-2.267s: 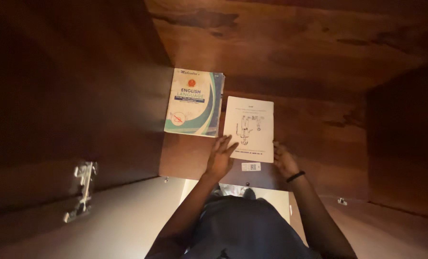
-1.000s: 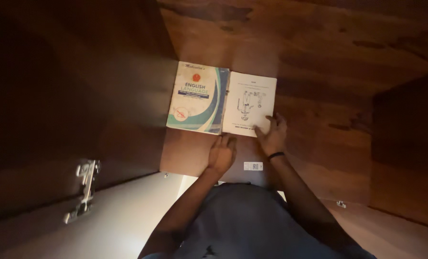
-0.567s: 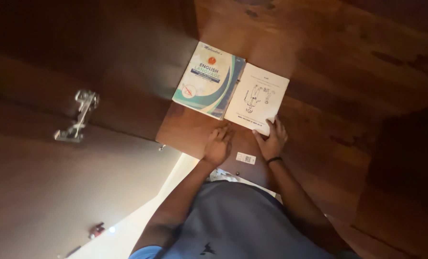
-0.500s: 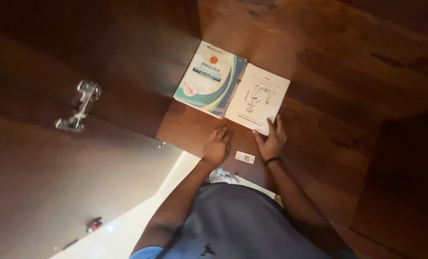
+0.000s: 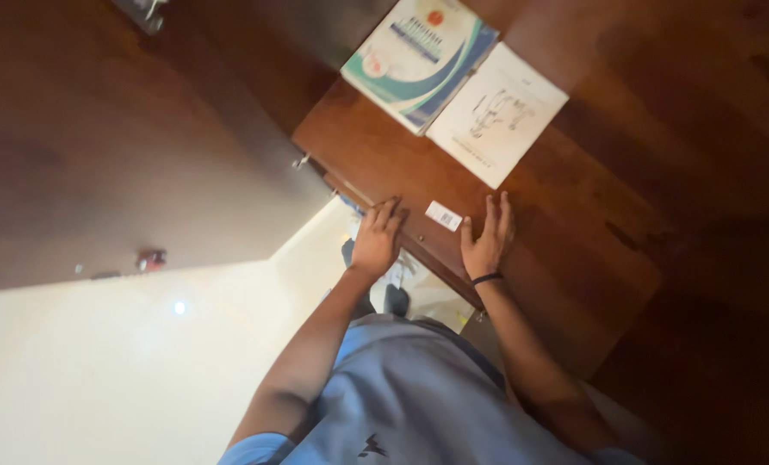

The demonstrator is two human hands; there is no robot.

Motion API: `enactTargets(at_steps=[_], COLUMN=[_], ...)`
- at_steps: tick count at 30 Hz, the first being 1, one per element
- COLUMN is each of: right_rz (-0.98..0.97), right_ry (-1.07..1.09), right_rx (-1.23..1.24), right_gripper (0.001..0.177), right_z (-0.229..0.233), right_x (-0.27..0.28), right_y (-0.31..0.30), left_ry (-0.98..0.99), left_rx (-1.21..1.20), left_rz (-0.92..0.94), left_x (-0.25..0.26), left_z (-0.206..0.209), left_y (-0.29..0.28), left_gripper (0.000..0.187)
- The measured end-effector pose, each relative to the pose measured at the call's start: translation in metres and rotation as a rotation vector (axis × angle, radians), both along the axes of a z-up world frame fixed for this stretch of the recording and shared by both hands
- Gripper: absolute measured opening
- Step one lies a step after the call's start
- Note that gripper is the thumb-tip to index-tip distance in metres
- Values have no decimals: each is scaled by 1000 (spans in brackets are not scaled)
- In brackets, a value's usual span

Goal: The person folds a pair of trousers on a bed and then places several books into a wooden wardrobe. The person handles the trousers by hand, folding them neatly, and then picks up books one by one to store them on a shelf.

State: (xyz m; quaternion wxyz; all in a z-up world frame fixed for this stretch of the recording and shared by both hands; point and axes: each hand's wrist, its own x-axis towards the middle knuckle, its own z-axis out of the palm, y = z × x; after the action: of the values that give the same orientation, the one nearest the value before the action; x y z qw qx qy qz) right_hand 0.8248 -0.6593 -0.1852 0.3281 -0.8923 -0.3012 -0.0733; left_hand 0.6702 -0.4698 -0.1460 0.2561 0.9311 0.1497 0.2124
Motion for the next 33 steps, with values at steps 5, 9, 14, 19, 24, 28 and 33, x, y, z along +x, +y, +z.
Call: enactTargets(at_steps=[5, 9, 14, 19, 24, 28, 33], right_rz=[138, 191, 199, 253, 450, 862, 1137], right_ry=[-79, -92, -131, -61, 91, 315, 556], right_rx=[-223, -240, -242, -234, -225, -106, -136], right_gripper=[60, 58, 62, 67, 50, 46, 54], right_z=[-2, -18, -22, -11, -11, 8, 62], right_x=[-41, -62, -77, -141, -254, -350, -448], right_y=[17, 29, 41, 72, 126, 184, 251], left_ry=[161, 316, 435, 408, 332, 270, 80], left_rx=[-95, -267, -423, -522, -630, -714, -780], left_rz=[57, 104, 167, 267, 433, 556, 733], left_x=[-40, -95, -171, -259, -354, -432, -516], left_z=[5, -4, -23, -32, -13, 12, 32], left_y=[-14, -17, -10, 5, 35, 63, 84], left_gripper=[33, 26, 26, 29, 32, 34, 35])
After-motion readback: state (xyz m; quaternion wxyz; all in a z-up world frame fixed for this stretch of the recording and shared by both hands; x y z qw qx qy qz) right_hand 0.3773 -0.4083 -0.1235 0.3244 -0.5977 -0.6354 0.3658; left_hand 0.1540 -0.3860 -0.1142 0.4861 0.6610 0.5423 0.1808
